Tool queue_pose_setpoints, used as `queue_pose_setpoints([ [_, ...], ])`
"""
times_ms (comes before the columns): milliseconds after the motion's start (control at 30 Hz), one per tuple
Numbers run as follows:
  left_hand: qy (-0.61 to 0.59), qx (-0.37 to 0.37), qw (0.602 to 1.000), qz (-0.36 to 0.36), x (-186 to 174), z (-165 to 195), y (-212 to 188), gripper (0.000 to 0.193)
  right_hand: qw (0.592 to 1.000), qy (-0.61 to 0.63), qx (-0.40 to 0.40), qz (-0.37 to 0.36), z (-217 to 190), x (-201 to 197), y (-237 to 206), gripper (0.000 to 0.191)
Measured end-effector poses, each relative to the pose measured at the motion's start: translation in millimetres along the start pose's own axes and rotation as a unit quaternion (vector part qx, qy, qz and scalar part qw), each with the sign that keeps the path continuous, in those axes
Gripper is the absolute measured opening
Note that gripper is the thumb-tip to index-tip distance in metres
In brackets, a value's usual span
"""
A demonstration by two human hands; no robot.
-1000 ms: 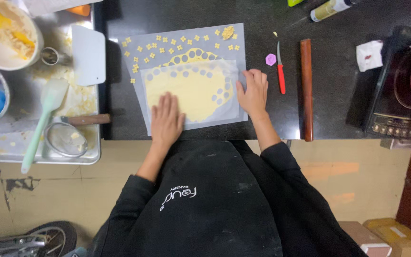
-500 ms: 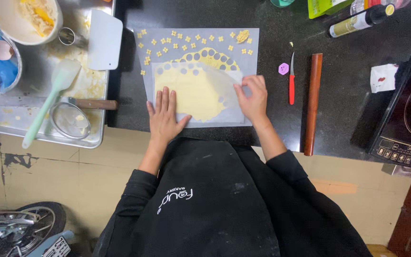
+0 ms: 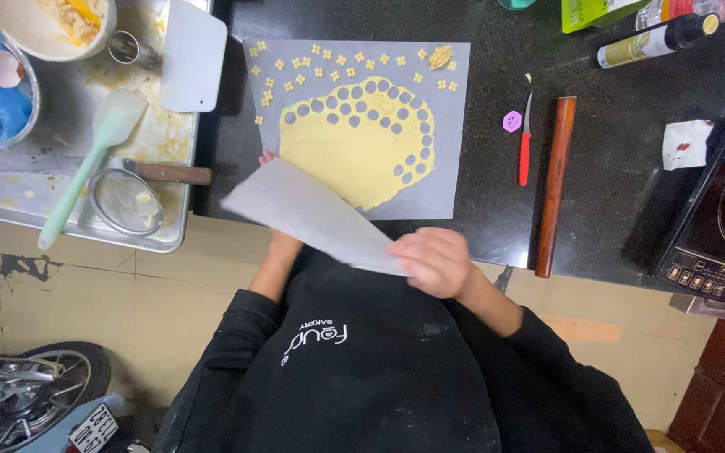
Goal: The person uses a pink flower-shaped cutter to cut shapes from a sheet of yellow dough laid over a patterned mat, trimming excess dough with a small knife and collecting the cut pieces. They then cover the dough with parchment paper and roll over it with a rolling pin before resuming cutting shapes from the dough.
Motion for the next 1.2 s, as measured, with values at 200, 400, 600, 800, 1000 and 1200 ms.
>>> queue_pose_setpoints([
  [200, 0.091, 0.017, 0.99, -0.11, 12, 26, 7, 0.076, 0.872, -0.07, 0.436, 0.209, 116, -79, -120, 0.007],
  [400, 0.116, -0.016, 0.988, -0.103, 6, 28, 27, 0.078, 0.732, -0.137, 0.541, 0.391, 168, -179, -285, 0.004],
  [600, 0.138, -0.014, 0.984, -0.114, 7, 20, 26, 0.082, 0.575, -0.259, 0.597, 0.495, 144, -198, -393, 0.012],
  [800, 0.065, 0.004, 0.998, -0.021, -20, 11, 31, 0.073, 0.487, -0.454, 0.672, 0.323, 126, -193, -386, 0.03],
  [1000, 0.047, 0.032, 0.998, -0.037, -39, 15, 44, 0.064, 0.743, -0.43, 0.444, 0.257, 150, -126, -242, 0.049],
  [1200, 0.117, 0.094, 0.978, -0.148, 34, 69, 51, 0.072, 0.9, -0.261, 0.318, -0.145, 162, 87, -70, 0.063],
])
Point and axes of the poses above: each hand's wrist, its own y-axis towards the middle knuckle, its own x-axis out of the palm, z = x × y, the point moved 8 cm from there along y, towards the middle knuckle, and after that the axes turned 6 degrees about -y, right-handed, at the moved point
